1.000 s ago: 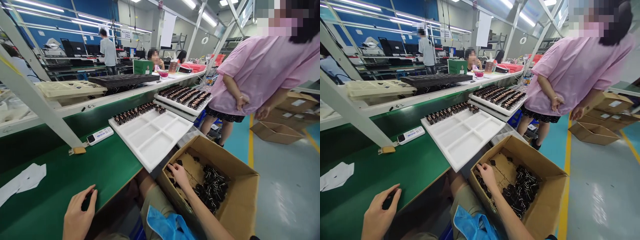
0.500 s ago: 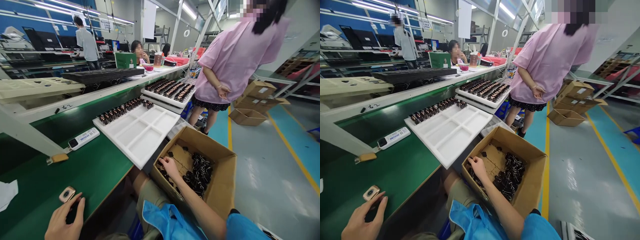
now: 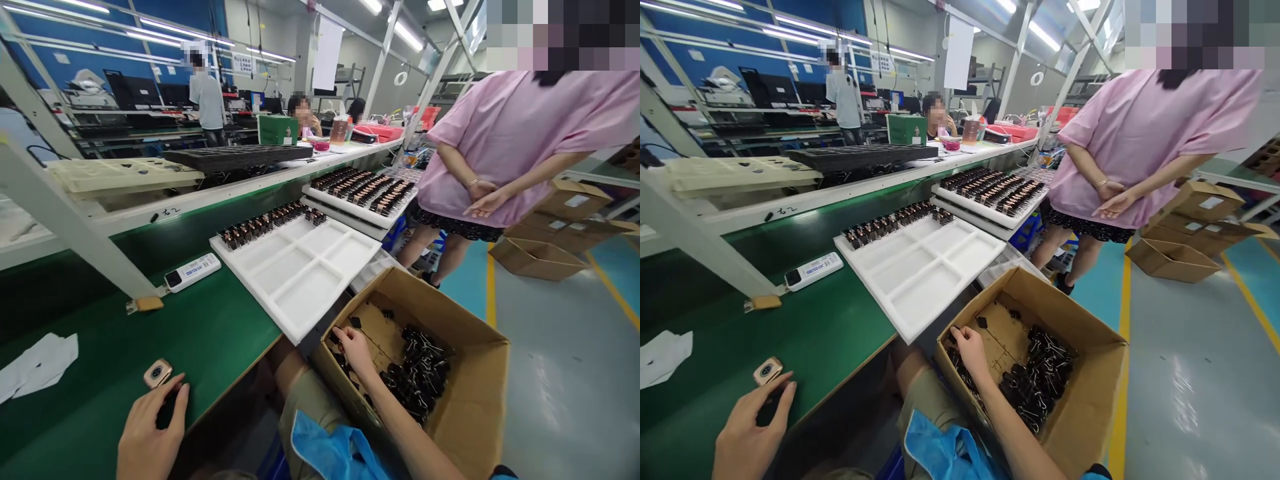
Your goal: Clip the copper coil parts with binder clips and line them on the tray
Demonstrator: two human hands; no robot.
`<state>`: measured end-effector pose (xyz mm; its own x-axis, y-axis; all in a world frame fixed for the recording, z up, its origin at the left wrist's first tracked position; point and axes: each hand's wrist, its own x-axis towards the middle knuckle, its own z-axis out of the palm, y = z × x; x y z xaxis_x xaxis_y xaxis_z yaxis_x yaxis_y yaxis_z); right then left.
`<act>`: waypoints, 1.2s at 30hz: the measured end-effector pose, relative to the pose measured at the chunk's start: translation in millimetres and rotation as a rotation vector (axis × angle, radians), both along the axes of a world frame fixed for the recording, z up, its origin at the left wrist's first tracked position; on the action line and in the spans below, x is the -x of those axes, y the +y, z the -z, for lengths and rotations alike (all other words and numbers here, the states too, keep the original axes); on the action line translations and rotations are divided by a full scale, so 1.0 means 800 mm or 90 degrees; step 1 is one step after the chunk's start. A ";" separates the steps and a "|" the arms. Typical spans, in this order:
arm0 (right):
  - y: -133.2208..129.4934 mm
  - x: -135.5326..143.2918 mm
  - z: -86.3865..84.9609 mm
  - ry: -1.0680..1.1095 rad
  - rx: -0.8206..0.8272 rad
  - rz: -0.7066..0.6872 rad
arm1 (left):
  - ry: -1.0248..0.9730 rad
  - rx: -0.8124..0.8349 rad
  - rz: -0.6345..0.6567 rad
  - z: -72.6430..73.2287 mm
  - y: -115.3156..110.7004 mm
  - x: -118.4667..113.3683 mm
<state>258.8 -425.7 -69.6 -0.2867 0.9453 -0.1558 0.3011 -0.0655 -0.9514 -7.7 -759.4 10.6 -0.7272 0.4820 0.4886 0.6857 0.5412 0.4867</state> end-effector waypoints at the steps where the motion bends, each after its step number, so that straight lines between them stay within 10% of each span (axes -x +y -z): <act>1: -0.001 0.000 -0.002 0.007 0.000 -0.003 | -0.005 -0.007 -0.001 0.001 0.000 0.000; 12: -0.001 -0.017 -0.004 0.242 -0.021 0.200 | -0.204 -0.137 -0.027 -0.015 0.002 -0.015; 18: -0.002 -0.007 -0.056 0.443 -0.135 0.294 | -0.134 -0.104 -0.226 -0.017 -0.003 0.015; 26: -0.116 0.041 -0.132 0.362 0.008 -0.097 | -0.195 -0.032 -0.113 -0.017 -0.001 0.023; 32: -0.175 0.129 -0.138 0.380 0.380 -0.388 | -0.465 -0.387 -0.008 -0.026 0.020 0.005; 36: -0.175 0.188 -0.136 0.342 0.342 -0.564 | -0.608 -0.570 0.031 -0.032 0.028 -0.005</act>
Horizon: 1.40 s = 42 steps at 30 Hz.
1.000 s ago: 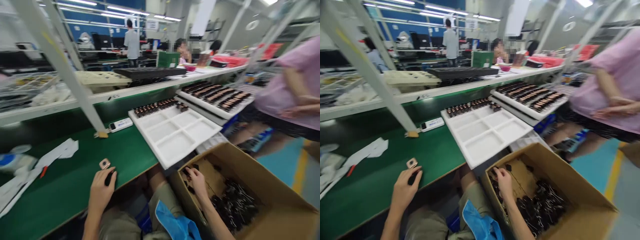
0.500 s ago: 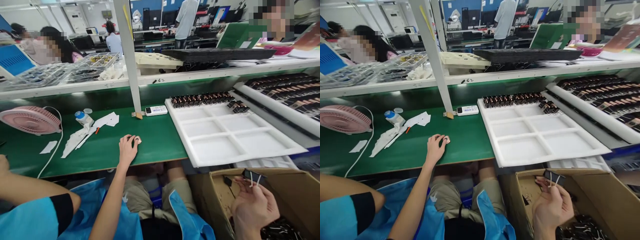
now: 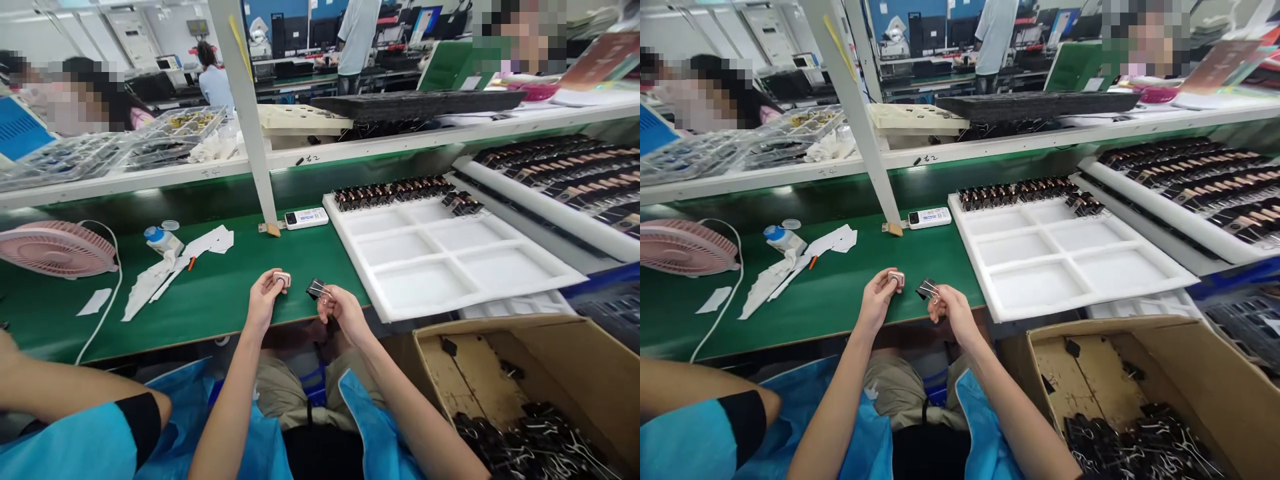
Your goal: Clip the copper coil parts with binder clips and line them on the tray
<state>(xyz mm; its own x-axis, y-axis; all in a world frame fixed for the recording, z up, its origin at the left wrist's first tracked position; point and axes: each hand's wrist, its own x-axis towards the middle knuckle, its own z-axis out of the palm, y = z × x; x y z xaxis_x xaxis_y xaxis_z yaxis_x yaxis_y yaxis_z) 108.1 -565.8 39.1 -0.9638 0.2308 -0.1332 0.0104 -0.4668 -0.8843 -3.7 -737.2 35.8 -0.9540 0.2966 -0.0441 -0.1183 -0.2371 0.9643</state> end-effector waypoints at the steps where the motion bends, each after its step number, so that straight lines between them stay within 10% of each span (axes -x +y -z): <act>1: 0.003 0.012 0.002 0.002 -0.050 -0.027 | -0.013 -0.020 0.001 -0.001 0.000 -0.001; 8: 0.023 0.041 0.016 0.029 -0.260 -0.148 | -0.057 -0.070 -0.003 -0.001 -0.002 -0.002; 27: 0.006 0.045 0.012 0.033 -0.374 -0.136 | -0.022 0.054 -0.029 0.002 0.002 0.002; 32: 0.021 -0.021 -0.028 0.014 -0.401 -0.170 | 0.017 0.056 -0.069 -0.002 0.003 0.006; 37: 0.143 -0.182 -0.040 -0.049 -0.286 -0.433 | 0.074 0.041 -0.083 -0.003 0.010 0.018; 39: 0.210 -0.246 -0.016 -0.189 -0.264 -0.229 | 0.090 0.062 -0.083 -0.006 0.010 0.016; 42: 0.297 -0.308 0.043 -0.483 -0.335 0.316 | 0.095 0.104 -0.079 -0.013 0.010 0.010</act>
